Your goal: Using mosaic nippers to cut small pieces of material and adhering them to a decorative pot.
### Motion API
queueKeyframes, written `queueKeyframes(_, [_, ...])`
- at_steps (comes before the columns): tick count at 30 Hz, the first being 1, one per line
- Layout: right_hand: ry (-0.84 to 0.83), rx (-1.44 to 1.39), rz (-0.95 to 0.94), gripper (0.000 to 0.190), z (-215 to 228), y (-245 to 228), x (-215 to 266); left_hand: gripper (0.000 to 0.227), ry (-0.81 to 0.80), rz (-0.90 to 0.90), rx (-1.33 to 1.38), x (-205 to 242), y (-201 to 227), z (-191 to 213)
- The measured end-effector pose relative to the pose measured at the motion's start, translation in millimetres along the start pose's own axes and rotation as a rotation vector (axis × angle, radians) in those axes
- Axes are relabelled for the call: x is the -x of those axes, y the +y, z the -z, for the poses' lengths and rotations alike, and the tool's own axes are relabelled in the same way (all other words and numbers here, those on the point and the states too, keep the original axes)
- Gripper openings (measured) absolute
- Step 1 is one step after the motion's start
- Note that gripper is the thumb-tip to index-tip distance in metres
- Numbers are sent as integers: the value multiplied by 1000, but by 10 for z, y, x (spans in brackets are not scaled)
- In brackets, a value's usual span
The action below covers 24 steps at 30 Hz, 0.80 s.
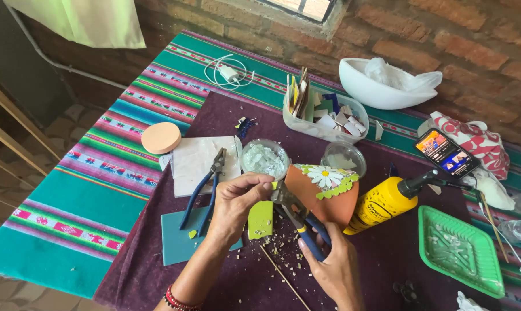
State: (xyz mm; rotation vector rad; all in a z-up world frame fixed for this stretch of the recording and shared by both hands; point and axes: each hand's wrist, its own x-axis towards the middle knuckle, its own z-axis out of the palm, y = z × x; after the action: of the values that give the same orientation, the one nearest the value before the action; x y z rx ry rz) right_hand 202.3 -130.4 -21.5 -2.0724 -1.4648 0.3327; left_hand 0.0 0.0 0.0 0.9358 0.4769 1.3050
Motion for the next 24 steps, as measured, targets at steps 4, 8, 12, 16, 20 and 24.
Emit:
queueKeyframes(4, [21,-1,44,35,25,-5,5,10,-54,-21,-54,8,39,-11])
queueKeyframes(8, [36,-27,61,32,46,-13,0,11,-128,-116,-45,6,17,-4])
queueKeyframes(12, [60,-39,89,31,81,-57,19,10,-173,-234,-86,22,11,-11])
queueKeyframes(16, [97,-23,128,35,132,-54,14,12,-168,-267,-149,27,56,-38])
queueKeyframes(20, [55,-18,78,39,281,-42,-8,10,-205,-227,-126,-21,121,-118])
queueKeyframes(24, [72,-8,80,37,440,-67,-84,12,-247,-205,-115,-95,116,-224])
